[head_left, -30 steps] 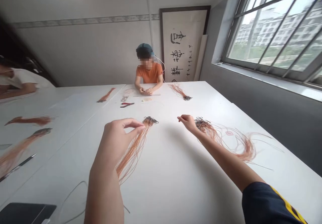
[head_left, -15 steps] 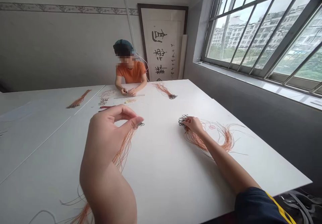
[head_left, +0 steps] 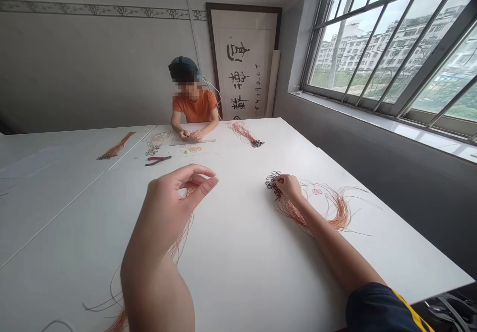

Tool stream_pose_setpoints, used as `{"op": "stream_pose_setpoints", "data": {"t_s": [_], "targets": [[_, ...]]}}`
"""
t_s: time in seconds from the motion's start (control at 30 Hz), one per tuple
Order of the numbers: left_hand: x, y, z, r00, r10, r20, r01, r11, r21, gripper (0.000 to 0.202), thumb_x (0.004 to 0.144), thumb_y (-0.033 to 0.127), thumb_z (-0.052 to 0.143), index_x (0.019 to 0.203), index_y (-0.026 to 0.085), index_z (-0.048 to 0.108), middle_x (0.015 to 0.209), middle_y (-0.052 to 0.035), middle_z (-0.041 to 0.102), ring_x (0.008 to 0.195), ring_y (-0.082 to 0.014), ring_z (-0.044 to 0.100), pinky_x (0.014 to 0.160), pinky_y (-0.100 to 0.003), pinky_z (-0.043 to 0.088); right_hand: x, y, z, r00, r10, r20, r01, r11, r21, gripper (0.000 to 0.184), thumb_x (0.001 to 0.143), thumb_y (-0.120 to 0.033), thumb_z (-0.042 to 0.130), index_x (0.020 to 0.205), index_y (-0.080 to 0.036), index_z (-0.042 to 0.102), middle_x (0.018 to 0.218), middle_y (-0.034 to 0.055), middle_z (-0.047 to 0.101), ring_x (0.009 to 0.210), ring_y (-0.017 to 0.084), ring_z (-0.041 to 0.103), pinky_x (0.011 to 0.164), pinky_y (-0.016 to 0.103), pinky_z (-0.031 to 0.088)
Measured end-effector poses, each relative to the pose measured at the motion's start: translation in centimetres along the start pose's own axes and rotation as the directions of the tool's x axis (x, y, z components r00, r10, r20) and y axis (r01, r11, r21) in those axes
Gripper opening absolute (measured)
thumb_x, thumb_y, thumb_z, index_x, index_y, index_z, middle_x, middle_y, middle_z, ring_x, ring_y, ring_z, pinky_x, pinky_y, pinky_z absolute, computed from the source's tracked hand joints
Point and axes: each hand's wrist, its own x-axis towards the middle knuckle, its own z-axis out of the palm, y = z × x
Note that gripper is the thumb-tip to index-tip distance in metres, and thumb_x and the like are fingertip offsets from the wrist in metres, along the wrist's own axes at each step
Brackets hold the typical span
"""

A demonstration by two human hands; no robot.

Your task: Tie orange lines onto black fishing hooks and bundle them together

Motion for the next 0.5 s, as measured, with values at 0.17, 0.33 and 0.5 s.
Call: {"op": "stream_pose_setpoints", "data": {"t_s": [0.17, 0.33, 0.5], "targets": [[-0.13, 0.12, 0.08, 1.000, 0.001, -0.016, -0.001, 1.000, 0.005, 0.034, 0.084, 0.060, 0.075, 0.099, 0.030, 0.078, 0.093, -0.0008, 0.080, 0.095, -0.0244, 0.073, 0.091, -0.036, 0.051, 0.02, 0.12, -0.59, 0.998, -0.012, -0.057, 0.011, 1.000, -0.020, 0.025, 0.105, -0.038, 0.066, 0.114, -0.016, 0.072, 0.112, 0.0072, 0.074, 0.093, 0.018, 0.072, 0.083, 0.036, 0.063], [-0.30, 0.47, 0.16, 1.000, -0.009, -0.020, 0.010, 1.000, 0.027, 0.032, 0.084, 0.059, 0.075, 0.099, 0.031, 0.078, 0.093, 0.0002, 0.080, 0.096, -0.0243, 0.073, 0.090, -0.036, 0.049, 0.04, 0.17, -0.46, 0.993, -0.042, -0.115, 0.035, 0.997, -0.066, 0.025, 0.105, -0.039, 0.066, 0.112, -0.016, 0.071, 0.109, 0.0067, 0.074, 0.092, 0.018, 0.072, 0.084, 0.037, 0.063], [-0.32, 0.64, 0.08, 1.000, -0.014, -0.019, 0.015, 0.999, 0.042, 0.032, 0.082, 0.061, 0.075, 0.096, 0.033, 0.078, 0.092, 0.0021, 0.080, 0.095, -0.0245, 0.072, 0.088, -0.035, 0.048, 0.28, 0.49, 0.08, 0.987, -0.090, -0.132, 0.073, 0.989, -0.127, 0.027, 0.104, -0.040, 0.066, 0.114, -0.015, 0.070, 0.109, 0.0069, 0.073, 0.092, 0.019, 0.071, 0.083, 0.037, 0.062]]}}
